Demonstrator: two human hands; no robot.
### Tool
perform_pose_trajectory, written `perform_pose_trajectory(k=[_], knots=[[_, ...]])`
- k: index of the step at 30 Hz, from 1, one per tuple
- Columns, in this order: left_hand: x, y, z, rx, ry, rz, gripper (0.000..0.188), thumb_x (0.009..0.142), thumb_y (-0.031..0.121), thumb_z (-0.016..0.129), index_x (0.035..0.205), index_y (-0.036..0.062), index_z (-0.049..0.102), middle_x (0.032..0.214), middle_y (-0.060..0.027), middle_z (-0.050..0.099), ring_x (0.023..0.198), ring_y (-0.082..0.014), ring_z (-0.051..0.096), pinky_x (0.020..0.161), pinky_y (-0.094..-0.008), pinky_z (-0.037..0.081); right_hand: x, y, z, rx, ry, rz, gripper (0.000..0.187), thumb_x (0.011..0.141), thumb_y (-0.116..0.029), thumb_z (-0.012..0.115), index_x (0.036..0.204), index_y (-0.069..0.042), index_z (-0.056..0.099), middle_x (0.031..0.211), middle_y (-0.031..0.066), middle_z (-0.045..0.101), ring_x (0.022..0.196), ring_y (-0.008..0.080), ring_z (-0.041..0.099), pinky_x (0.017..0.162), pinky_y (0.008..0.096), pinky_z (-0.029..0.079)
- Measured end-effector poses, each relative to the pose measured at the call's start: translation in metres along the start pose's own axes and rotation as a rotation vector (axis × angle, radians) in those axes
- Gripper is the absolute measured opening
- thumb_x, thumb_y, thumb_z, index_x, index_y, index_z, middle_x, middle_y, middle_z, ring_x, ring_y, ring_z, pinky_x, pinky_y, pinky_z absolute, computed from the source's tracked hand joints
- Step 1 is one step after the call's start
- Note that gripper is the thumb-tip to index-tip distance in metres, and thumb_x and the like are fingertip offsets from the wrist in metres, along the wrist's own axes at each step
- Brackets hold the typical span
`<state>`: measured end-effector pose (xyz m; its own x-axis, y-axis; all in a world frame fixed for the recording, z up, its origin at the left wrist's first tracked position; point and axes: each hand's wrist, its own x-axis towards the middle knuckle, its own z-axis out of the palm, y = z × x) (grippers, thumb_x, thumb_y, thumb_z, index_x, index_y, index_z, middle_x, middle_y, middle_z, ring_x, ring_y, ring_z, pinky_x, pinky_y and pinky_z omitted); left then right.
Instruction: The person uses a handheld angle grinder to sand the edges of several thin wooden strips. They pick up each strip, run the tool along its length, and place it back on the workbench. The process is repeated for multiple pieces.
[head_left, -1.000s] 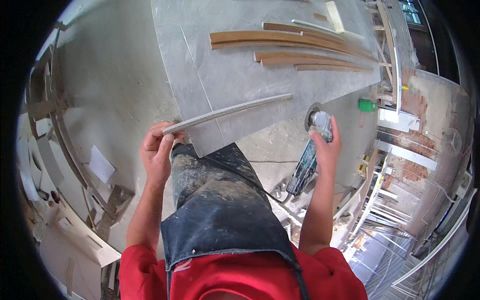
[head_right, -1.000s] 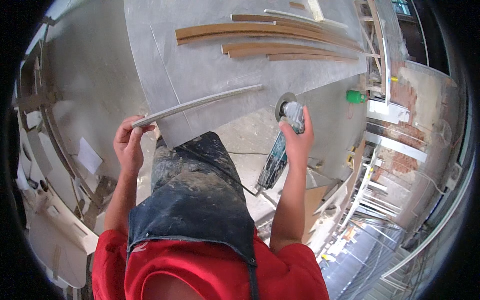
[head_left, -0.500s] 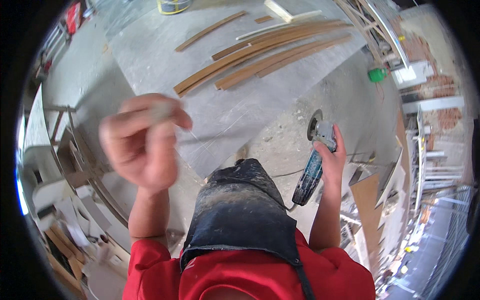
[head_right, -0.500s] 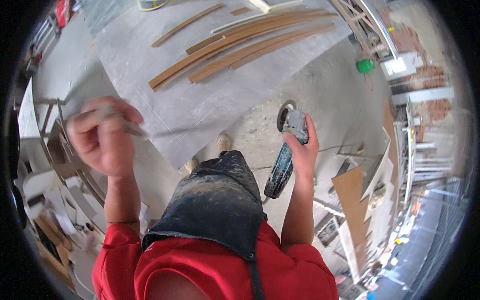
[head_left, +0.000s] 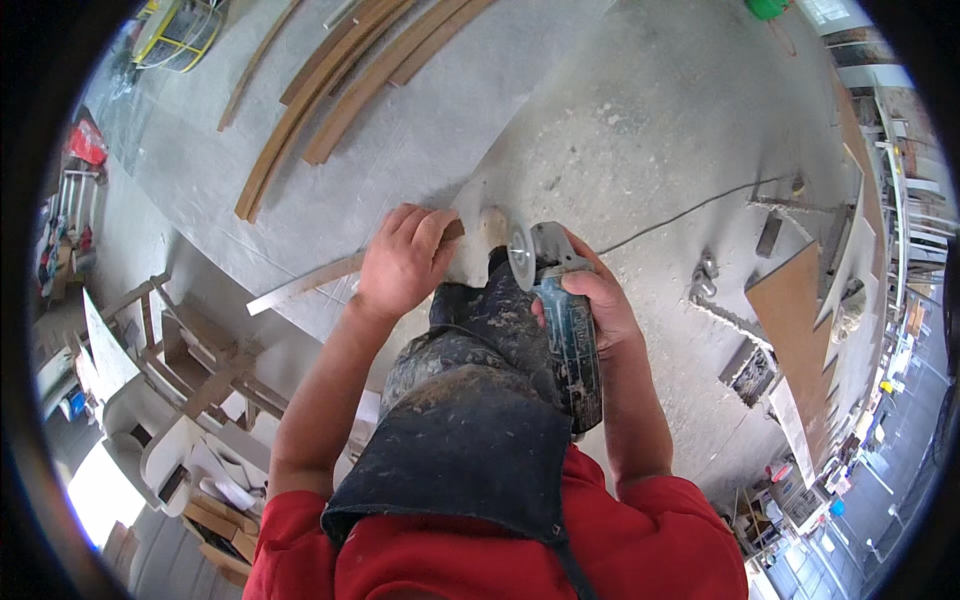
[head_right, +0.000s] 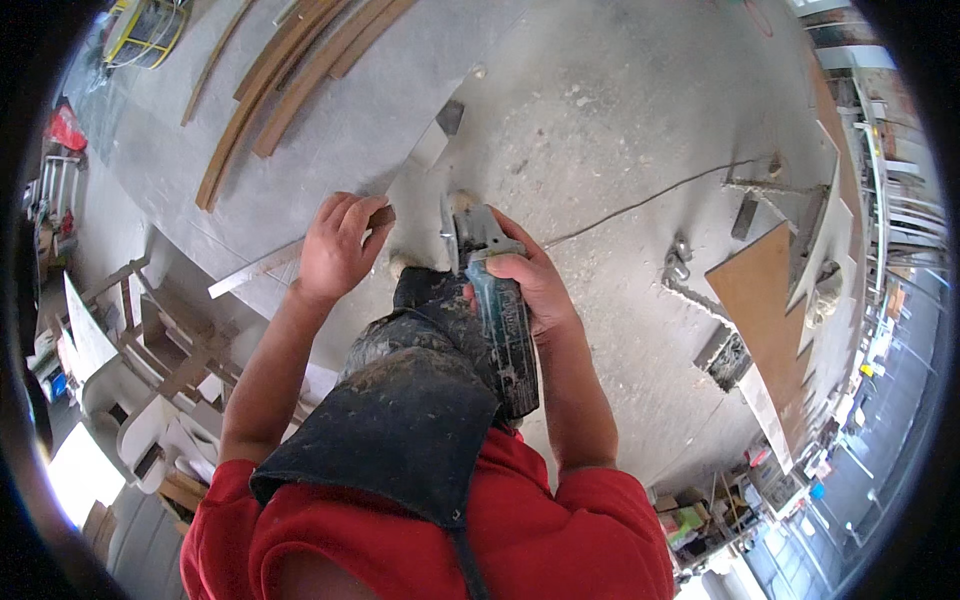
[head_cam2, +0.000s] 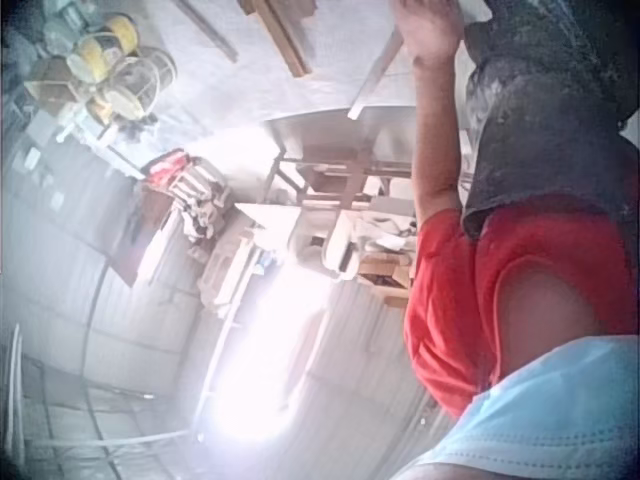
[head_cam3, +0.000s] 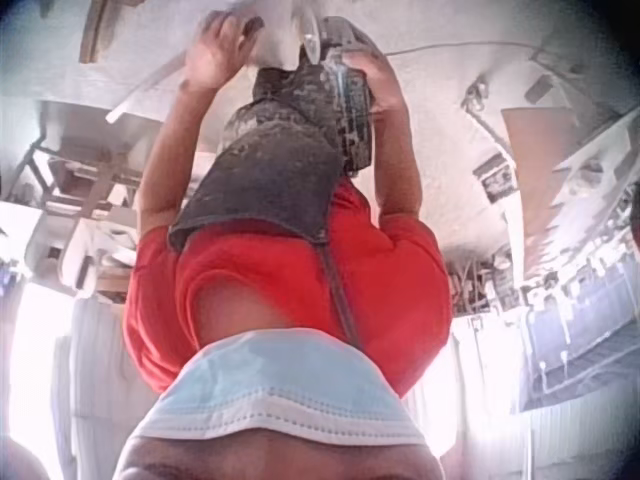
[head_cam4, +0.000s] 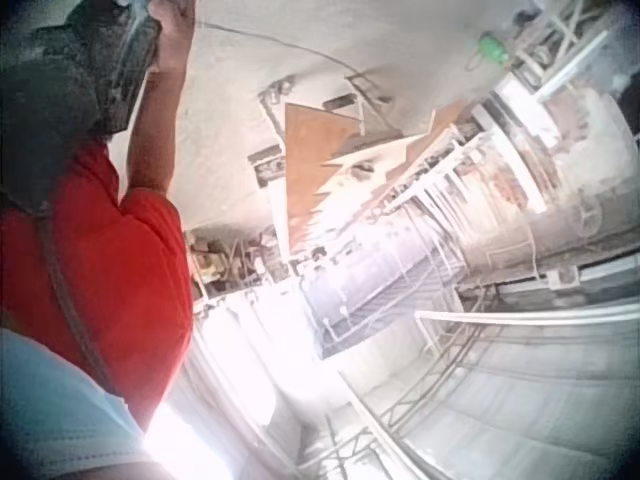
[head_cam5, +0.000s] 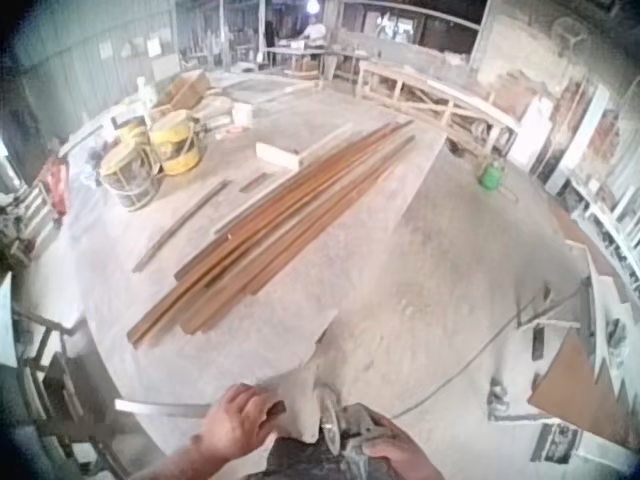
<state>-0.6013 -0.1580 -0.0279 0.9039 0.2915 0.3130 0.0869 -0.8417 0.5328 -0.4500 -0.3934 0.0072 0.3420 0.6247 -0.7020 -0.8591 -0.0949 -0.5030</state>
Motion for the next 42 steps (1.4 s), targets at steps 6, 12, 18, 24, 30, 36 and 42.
perform_pose_trajectory(k=[6, 12, 18, 24, 30, 36, 42], knots=[[-0.005, -0.003, 0.008, 0.045, 0.002, -0.061, 0.033, 0.082, 0.014, 0.079, 0.113, 0.0094, 0.071, 0.105, -0.0066, 0.067, 0.098, -0.0309, 0.062, 0.088, -0.0426, 0.051, 0.015, 0.012, 0.009, -0.007, -0.041, 0.100, 0.082, 0.082, -0.003, 0.066, 0.160, -0.010, 0.042, 0.104, 0.0208, 0.069, 0.073, 0.0303, 0.074, 0.063, 0.0397, 0.063], [-0.003, 0.004, 0.001, 0.106, 0.023, -0.134, 0.035, 0.082, 0.016, 0.080, 0.115, 0.0097, 0.072, 0.104, -0.0052, 0.065, 0.100, -0.0283, 0.060, 0.090, -0.0397, 0.047, 0.020, 0.013, 0.016, -0.050, -0.074, 0.097, 0.082, 0.082, -0.002, 0.067, 0.160, -0.010, 0.042, 0.109, 0.0198, 0.069, 0.074, 0.0291, 0.074, 0.065, 0.0393, 0.063], [-0.020, -0.004, -0.006, 0.060, 0.037, -0.168, 0.035, 0.082, 0.015, 0.080, 0.115, 0.0092, 0.074, 0.104, -0.0042, 0.065, 0.099, -0.0279, 0.060, 0.090, -0.0402, 0.047, 0.018, 0.016, 0.026, -0.104, -0.064, 0.083, 0.083, 0.081, -0.003, 0.067, 0.161, -0.010, 0.042, 0.112, 0.0203, 0.069, 0.075, 0.0285, 0.074, 0.067, 0.0397, 0.064], [-0.023, -0.008, -0.003, 0.018, 0.047, -0.142, 0.035, 0.079, 0.011, 0.082, 0.113, 0.0075, 0.075, 0.106, -0.0071, 0.067, 0.097, -0.0301, 0.062, 0.088, -0.0419, 0.050, 0.017, 0.020, 0.030, -0.148, -0.032, 0.074, 0.084, 0.081, -0.005, 0.068, 0.161, -0.010, 0.041, 0.114, 0.0195, 0.068, 0.075, 0.0273, 0.074, 0.067, 0.0397, 0.065], [-0.023, -0.008, -0.002, 0.022, 0.049, -0.134, 0.034, 0.080, 0.013, 0.082, 0.112, 0.0091, 0.075, 0.106, -0.0035, 0.067, 0.098, -0.0266, 0.061, 0.088, -0.0404, 0.048, 0.021, 0.024, 0.031, -0.160, -0.021, 0.078, 0.083, 0.082, -0.006, 0.068, 0.161, -0.011, 0.041, 0.113, 0.0187, 0.068, 0.076, 0.0270, 0.074, 0.067, 0.0395, 0.065], [-0.023, -0.008, -0.003, 0.014, 0.059, -0.126, 0.036, 0.078, 0.011, 0.082, 0.113, 0.0087, 0.075, 0.106, -0.0056, 0.067, 0.097, -0.0289, 0.062, 0.087, -0.0414, 0.049, 0.026, 0.025, 0.030, -0.213, 0.000, 0.076, 0.083, 0.083, -0.009, 0.067, 0.161, -0.010, 0.040, 0.111, 0.0181, 0.069, 0.076, 0.0279, 0.074, 0.064, 0.0388, 0.065], [-0.024, -0.008, -0.002, 0.014, 0.060, -0.132, 0.035, 0.078, 0.010, 0.082, 0.112, 0.0085, 0.075, 0.107, -0.0058, 0.068, 0.097, -0.0293, 0.062, 0.087, -0.0411, 0.050, 0.028, 0.024, 0.031, -0.241, -0.004, 0.075, 0.084, 0.082, -0.012, 0.068, 0.161, -0.008, 0.039, 0.109, 0.0178, 0.069, 0.075, 0.0282, 0.074, 0.063, 0.0385, 0.065]])
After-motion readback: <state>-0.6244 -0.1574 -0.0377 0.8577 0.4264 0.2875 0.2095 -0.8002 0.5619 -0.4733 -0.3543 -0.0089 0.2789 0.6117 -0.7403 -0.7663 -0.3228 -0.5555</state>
